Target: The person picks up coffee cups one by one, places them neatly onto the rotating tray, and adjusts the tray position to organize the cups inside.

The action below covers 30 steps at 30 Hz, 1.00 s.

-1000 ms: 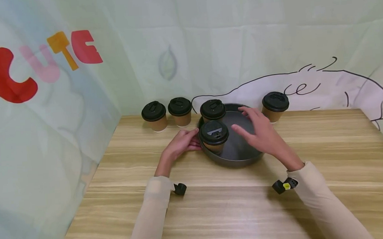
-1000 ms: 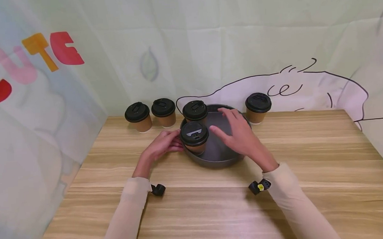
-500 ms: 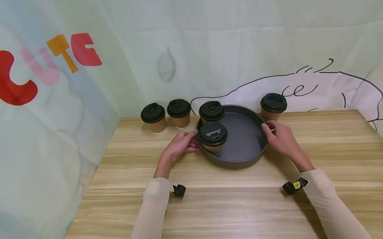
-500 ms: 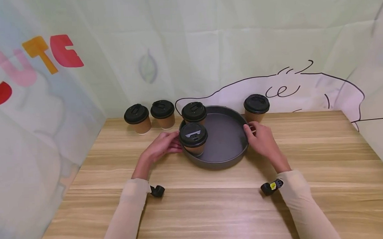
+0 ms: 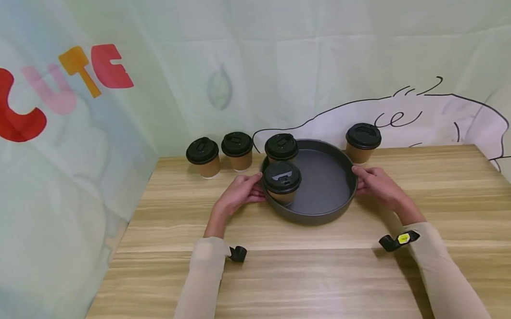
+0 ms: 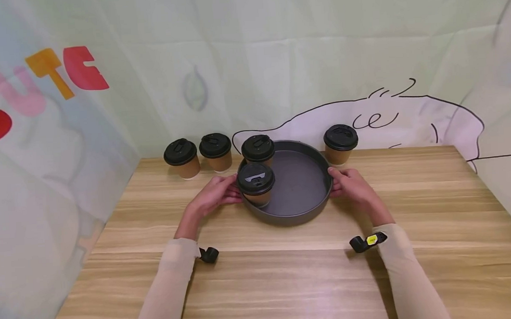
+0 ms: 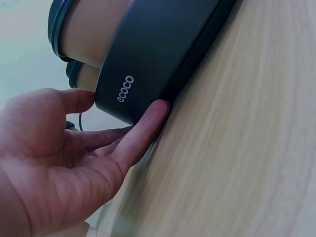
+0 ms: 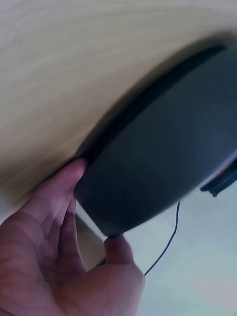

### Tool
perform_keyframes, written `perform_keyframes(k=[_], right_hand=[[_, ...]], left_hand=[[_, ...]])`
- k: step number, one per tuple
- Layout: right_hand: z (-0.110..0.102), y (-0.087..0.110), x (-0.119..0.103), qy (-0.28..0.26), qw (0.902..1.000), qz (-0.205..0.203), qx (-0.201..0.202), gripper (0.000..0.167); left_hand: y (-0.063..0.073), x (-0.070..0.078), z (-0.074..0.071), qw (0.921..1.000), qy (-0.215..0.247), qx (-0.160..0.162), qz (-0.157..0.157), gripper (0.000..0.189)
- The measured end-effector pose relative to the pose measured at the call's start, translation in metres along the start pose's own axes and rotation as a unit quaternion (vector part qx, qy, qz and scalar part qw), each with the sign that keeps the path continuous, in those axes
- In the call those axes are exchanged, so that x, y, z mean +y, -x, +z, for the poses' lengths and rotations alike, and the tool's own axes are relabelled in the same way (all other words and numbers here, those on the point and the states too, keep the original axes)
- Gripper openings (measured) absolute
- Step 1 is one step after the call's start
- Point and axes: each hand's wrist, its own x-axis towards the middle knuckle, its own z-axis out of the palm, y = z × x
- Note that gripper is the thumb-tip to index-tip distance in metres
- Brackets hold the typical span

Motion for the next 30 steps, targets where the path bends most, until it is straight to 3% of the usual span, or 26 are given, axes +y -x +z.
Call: perform_keyframes(k=[6,10,15,19,26,30], right_hand=[[-0.013,0.004,0.0,-0.046,0.9954,0.027,-0.079,0.038],[-0.021,0.007,0.003,-0.046,0.9918,0.038,-0.113,0.039],[-0.018,0.005,0.005,-0.055,0.9945,0.024,-0.086,0.056],[-0.013,0.002,0.006,-0.067,0.9956,0.019,-0.062,0.056],[-0.019,0.005,0.008,-0.082,0.9904,0.04,-0.103,0.037],[-0.019,0.005,0.007,-0.073,0.9915,0.037,-0.101,0.047]], left_hand=[[-0.001,0.0,0.001,1.0,0.003,-0.003,0.002,0.047],[-0.002,-0.001,0.001,1.0,0.003,-0.005,0.002,0.048],[-0.003,-0.002,0.0,1.0,0.005,-0.005,0.001,0.048],[-0.003,-0.002,0.0,1.0,0.008,-0.005,0.001,0.048],[-0.002,-0.001,0.0,1.0,0.002,-0.004,0.001,0.046],[-0.003,-0.002,-0.001,1.0,0.0,0.0,-0.002,0.045]])
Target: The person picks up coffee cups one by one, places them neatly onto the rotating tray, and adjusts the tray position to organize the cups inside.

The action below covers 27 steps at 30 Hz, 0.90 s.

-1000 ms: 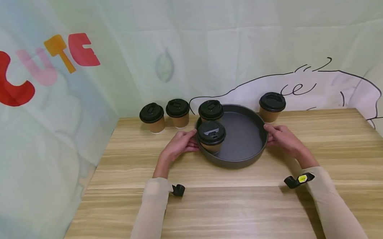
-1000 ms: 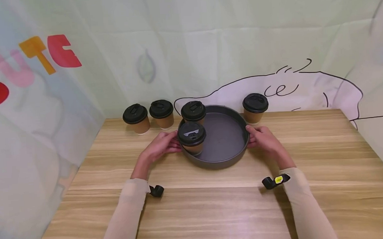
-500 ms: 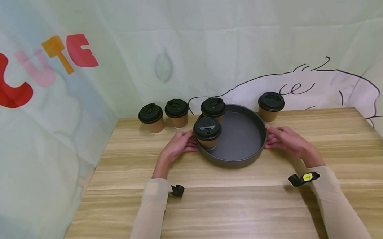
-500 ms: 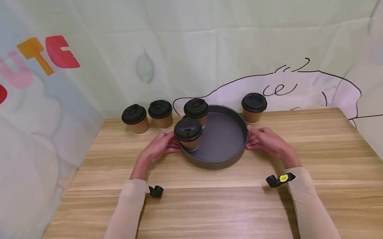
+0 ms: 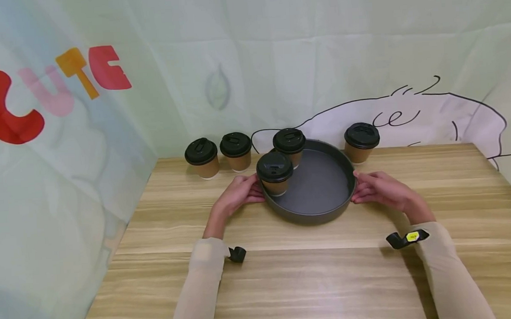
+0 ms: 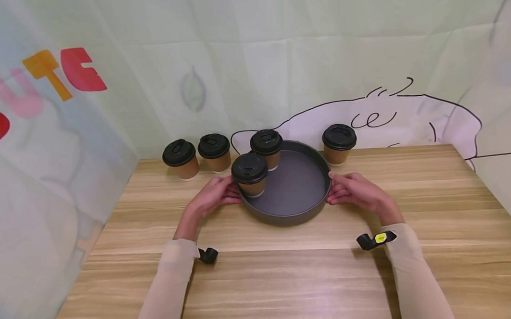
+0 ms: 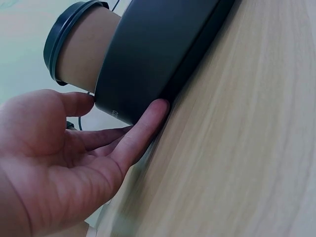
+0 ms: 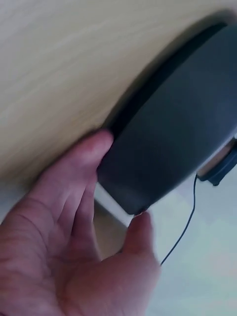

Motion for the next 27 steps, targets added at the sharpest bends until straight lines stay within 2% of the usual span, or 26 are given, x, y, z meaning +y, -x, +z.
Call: perform_keyframes(k=[4,8,15,20,22,24,25,26,27], right_hand=[[0.006,-0.005,-0.001,0.008,0.9988,-0.017,0.045,0.059],[0.011,-0.006,-0.001,0.015,0.9975,-0.022,0.066,0.06],[0.007,-0.002,0.002,-0.001,0.9989,-0.027,0.037,0.045],[0.002,0.003,0.001,-0.003,0.9999,-0.002,0.015,0.039],[0.001,0.004,-0.002,0.019,0.9996,0.007,0.022,0.046],[0.0,0.007,-0.007,0.077,0.9954,0.006,0.056,0.059],[0.0,0.008,-0.01,0.116,0.99,0.001,0.082,0.065],[-0.001,0.009,-0.014,0.161,0.9805,-0.004,0.112,0.071],[-0.001,0.011,-0.018,0.209,0.9666,-0.009,0.148,0.077]], left_hand=[[0.0,0.0,0.0,1.0,0.001,0.0,0.001,0.046],[0.001,0.001,0.0,1.0,0.002,-0.001,0.002,0.046],[0.001,0.0,0.0,1.0,0.003,0.0,0.0,0.046],[0.001,0.001,0.001,1.0,0.005,0.004,-0.002,0.045],[0.002,0.001,0.001,1.0,0.004,0.005,-0.002,0.045],[0.002,0.002,0.001,1.0,0.005,0.006,-0.002,0.045],[0.002,0.001,0.001,1.0,0.007,0.007,-0.002,0.045],[0.002,0.001,0.001,0.9999,0.008,0.007,-0.002,0.045],[0.002,0.001,0.001,0.9999,0.009,0.007,-0.001,0.045]])
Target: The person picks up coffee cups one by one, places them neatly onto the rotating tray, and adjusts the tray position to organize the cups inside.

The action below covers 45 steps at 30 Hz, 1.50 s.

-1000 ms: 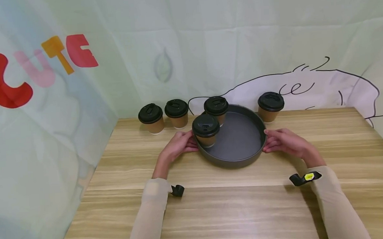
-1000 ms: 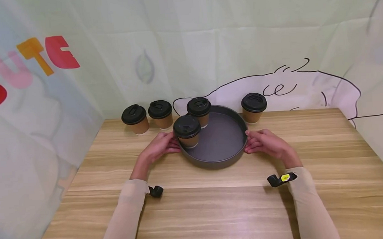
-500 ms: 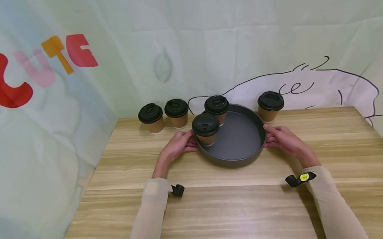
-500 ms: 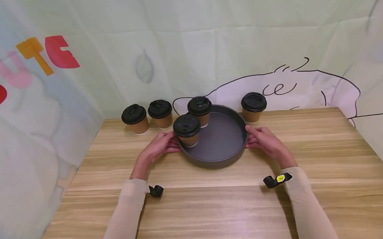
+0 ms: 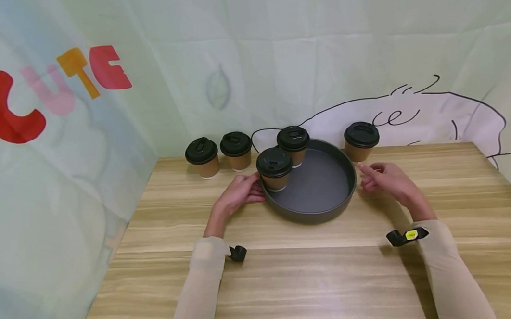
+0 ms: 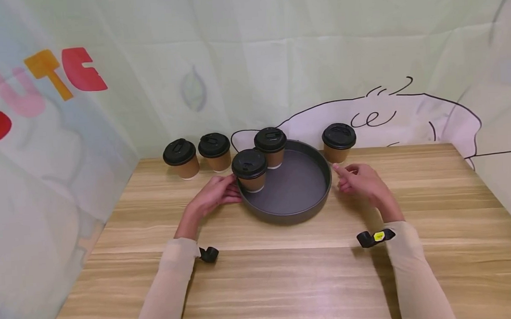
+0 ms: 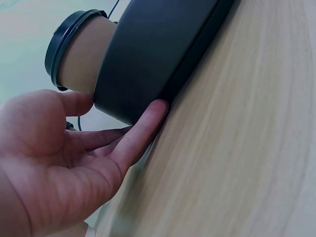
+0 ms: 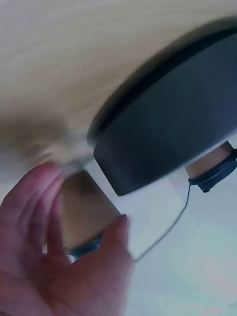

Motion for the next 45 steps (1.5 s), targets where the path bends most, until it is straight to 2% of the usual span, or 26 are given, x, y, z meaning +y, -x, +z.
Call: perform_keyframes(k=[1,3,6,10,13,21,31,45], right_hand=[[-0.002,0.001,-0.004,0.046,0.9983,-0.005,0.037,0.082],[-0.006,0.002,-0.012,0.125,0.9864,-0.014,0.105,0.089],[-0.011,-0.001,-0.024,0.181,0.9673,-0.038,0.173,0.096],[-0.019,-0.011,-0.034,0.209,0.9502,-0.071,0.22,0.102],[-0.025,-0.019,-0.038,0.228,0.9424,-0.081,0.231,0.106],[-0.029,-0.042,-0.041,0.262,0.9432,-0.084,0.186,0.114],[-0.017,-0.063,-0.034,0.25,0.9489,-0.087,0.172,0.114],[-0.016,-0.069,-0.028,0.211,0.9582,-0.097,0.168,0.105]], left_hand=[[0.0,0.0,0.0,1.0,0.001,0.0,0.001,0.044],[0.0,0.0,-0.001,1.0,0.002,0.002,0.002,0.044],[0.0,0.0,-0.002,1.0,0.001,0.004,0.002,0.046],[0.0,0.0,-0.001,1.0,-0.001,0.004,-0.002,0.046],[0.0,0.0,-0.001,1.0,-0.001,0.002,-0.004,0.046],[0.0,0.0,0.001,1.0,0.002,0.004,-0.004,0.045],[-0.001,-0.001,0.0,1.0,0.002,0.007,-0.004,0.045],[-0.001,-0.001,0.0,1.0,-0.002,0.001,-0.003,0.046]])
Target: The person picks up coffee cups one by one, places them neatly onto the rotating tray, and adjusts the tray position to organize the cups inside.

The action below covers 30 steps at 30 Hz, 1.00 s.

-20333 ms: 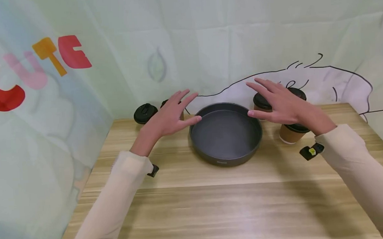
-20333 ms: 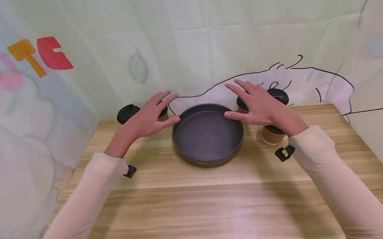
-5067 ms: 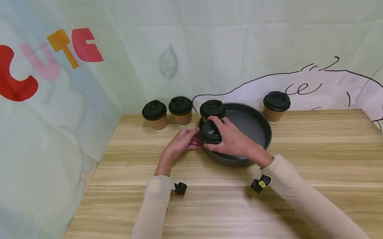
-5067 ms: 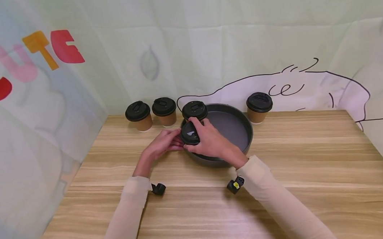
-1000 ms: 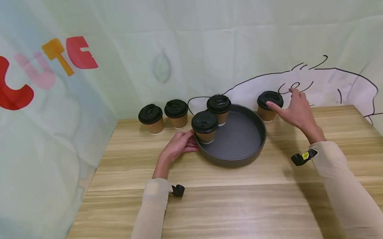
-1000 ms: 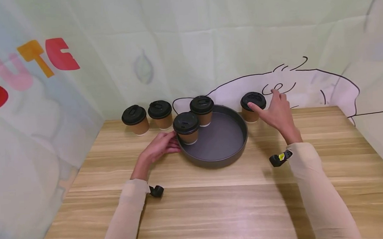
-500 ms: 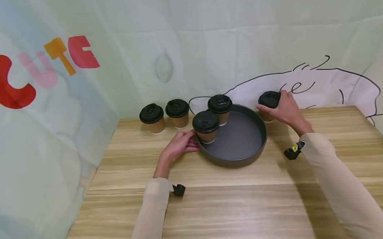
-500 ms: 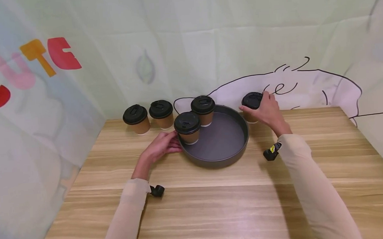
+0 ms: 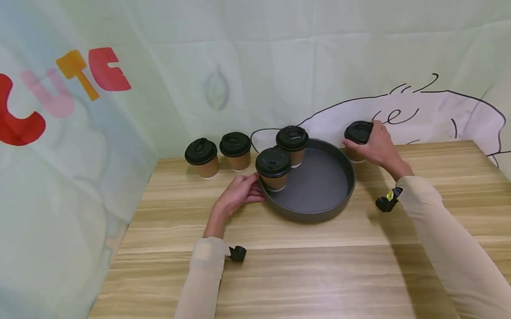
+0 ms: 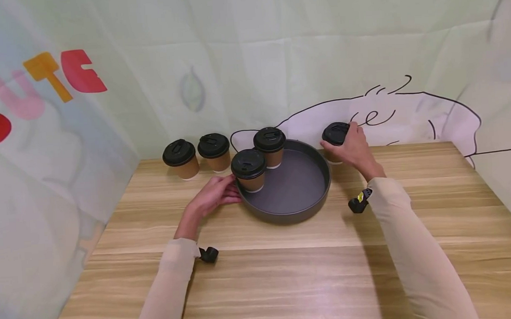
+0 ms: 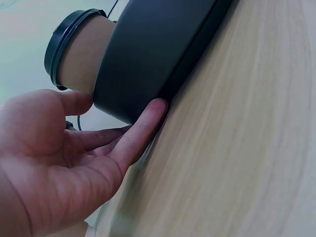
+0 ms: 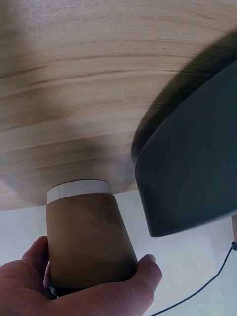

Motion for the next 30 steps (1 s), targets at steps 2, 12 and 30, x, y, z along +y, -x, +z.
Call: perform_keyframes(k=[2,12,30], right_hand=[[-0.001,0.0,0.0,-0.001,1.0,0.001,-0.002,0.105],[-0.02,0.004,-0.013,-0.015,0.9992,-0.029,0.024,0.099],[-0.035,0.035,-0.081,-0.043,0.9889,-0.141,0.021,0.087]], left_hand=[[0.0,0.0,0.0,1.0,0.001,0.002,-0.001,0.045],[-0.001,0.0,0.0,1.0,-0.001,0.006,-0.006,0.046],[-0.001,0.0,0.0,1.0,0.001,0.005,-0.005,0.046]])
